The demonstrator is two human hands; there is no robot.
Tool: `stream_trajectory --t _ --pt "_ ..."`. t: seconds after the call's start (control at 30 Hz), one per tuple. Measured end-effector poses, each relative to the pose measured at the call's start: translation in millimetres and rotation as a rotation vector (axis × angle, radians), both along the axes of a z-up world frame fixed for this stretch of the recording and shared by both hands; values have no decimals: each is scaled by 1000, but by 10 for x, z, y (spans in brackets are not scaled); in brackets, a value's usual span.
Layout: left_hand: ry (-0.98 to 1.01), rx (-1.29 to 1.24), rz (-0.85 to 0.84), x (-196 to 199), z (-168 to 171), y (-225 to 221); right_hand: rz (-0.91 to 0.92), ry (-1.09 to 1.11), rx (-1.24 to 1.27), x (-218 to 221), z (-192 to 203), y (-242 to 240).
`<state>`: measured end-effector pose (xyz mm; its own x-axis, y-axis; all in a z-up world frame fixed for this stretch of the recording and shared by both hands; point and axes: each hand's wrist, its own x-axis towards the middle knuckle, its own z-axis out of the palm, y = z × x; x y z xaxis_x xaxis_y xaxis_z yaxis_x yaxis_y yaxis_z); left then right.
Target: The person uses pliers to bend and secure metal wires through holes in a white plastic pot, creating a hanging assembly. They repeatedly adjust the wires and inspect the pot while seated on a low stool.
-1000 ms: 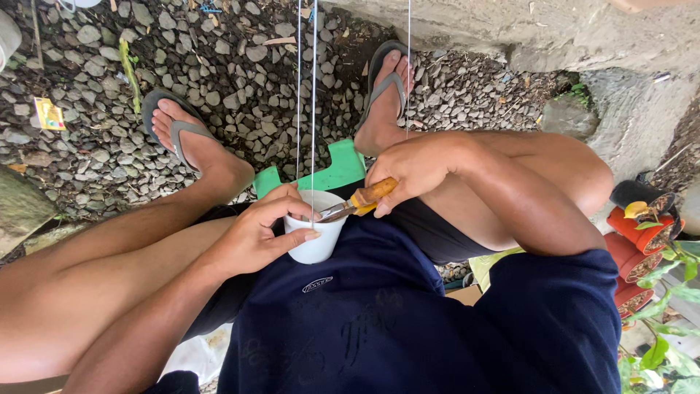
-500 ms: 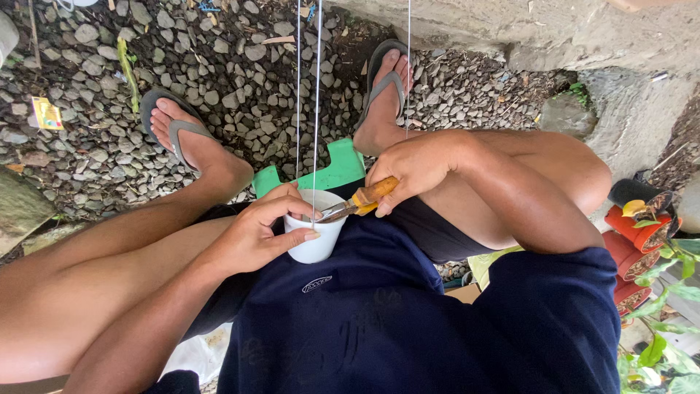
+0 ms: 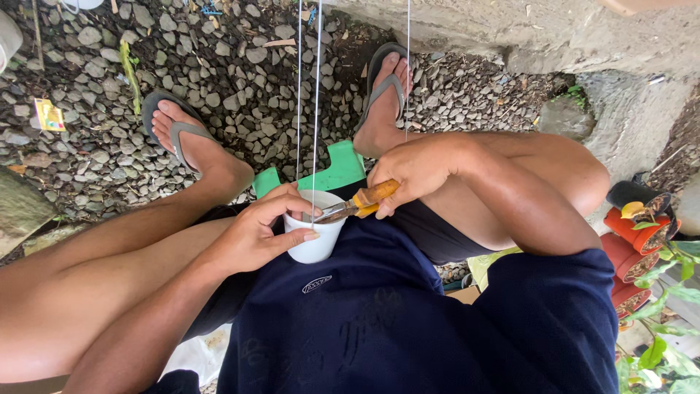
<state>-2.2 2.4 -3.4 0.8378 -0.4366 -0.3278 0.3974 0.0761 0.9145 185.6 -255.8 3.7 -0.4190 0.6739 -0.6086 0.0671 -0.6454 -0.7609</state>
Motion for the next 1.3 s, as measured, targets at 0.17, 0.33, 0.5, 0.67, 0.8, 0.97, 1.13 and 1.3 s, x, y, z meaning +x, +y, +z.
stream_trajectory --t 0.17,0.33,0.5,0.67,0.8,0.97,1.13,1.3 --pt "-8 -4 1 19 8 -9 24 -97 -6 62 68 21" --pt "4 8 -14 31 9 -9 55 -130 11 25 102 60" --pt "20 2 -13 33 13 -23 49 -140 31 4 116 47" --pt "19 -9 -3 39 27 -22 26 -99 -10 32 136 61" --pt "38 -31 3 33 19 -12 45 -125 -40 39 116 68" --pt "26 -6 -5 45 21 -16 67 -129 -25 28 111 81" --pt "28 6 1 52 21 -22 50 -150 -15 2 140 78" --pt "-60 -1 33 24 -13 -36 25 -141 -15 -19 133 61"
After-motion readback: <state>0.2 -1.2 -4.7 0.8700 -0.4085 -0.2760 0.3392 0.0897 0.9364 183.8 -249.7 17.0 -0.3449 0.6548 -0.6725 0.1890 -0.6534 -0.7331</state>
